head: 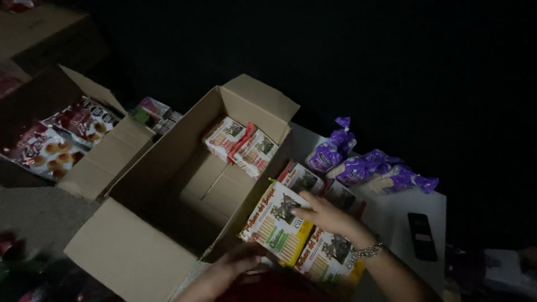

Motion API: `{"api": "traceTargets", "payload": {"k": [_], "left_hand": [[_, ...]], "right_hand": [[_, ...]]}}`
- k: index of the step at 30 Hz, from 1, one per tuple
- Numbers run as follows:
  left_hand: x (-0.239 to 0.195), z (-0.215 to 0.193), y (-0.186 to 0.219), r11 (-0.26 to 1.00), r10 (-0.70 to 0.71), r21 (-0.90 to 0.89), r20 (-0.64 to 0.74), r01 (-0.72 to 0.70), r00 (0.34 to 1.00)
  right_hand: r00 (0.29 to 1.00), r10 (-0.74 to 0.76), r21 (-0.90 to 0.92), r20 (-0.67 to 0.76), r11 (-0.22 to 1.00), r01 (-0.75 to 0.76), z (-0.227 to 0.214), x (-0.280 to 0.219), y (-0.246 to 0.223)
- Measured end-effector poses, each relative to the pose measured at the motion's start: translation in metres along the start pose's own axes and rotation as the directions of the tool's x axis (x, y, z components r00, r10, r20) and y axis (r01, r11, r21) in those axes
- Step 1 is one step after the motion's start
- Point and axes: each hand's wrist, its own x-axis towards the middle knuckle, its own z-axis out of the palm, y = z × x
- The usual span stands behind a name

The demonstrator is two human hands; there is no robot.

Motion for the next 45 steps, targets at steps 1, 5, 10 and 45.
{"api": "traceTargets", "payload": {"k": [1, 5, 10, 45], "left_hand": [[-0.005, 0.01, 0.001, 0.999, 0.03, -0.042, -0.098, -0.034, 0.995], [-0.014, 0.035, -0.01, 0.978, 0.111, -0.137, -0.296, -0.157, 0.949], [0.03, 0.035, -0.083, 0.614, 0.637, -0.336, -0.323, -0.714, 0.7], [-0.082, 0.101, -0.142, 0.381, 0.921, 0.422, -0.095, -0.822, 0.378]], "right_hand": [[1.0, 0.019, 0.02, -0.02, 1.0, -0.018, 0.002, -0.004, -0.001], [0.981, -0.127, 0.164, -0.148, 0.975, 0.151, 0.013, -0.024, -0.004], [0.893, -0.294, 0.441, -0.341, 0.789, 0.427, 0.033, -0.048, 0.018], [0.308, -0.909, 0.177, -0.281, 0.266, 0.947, 0.114, -0.152, 0.066]]}}
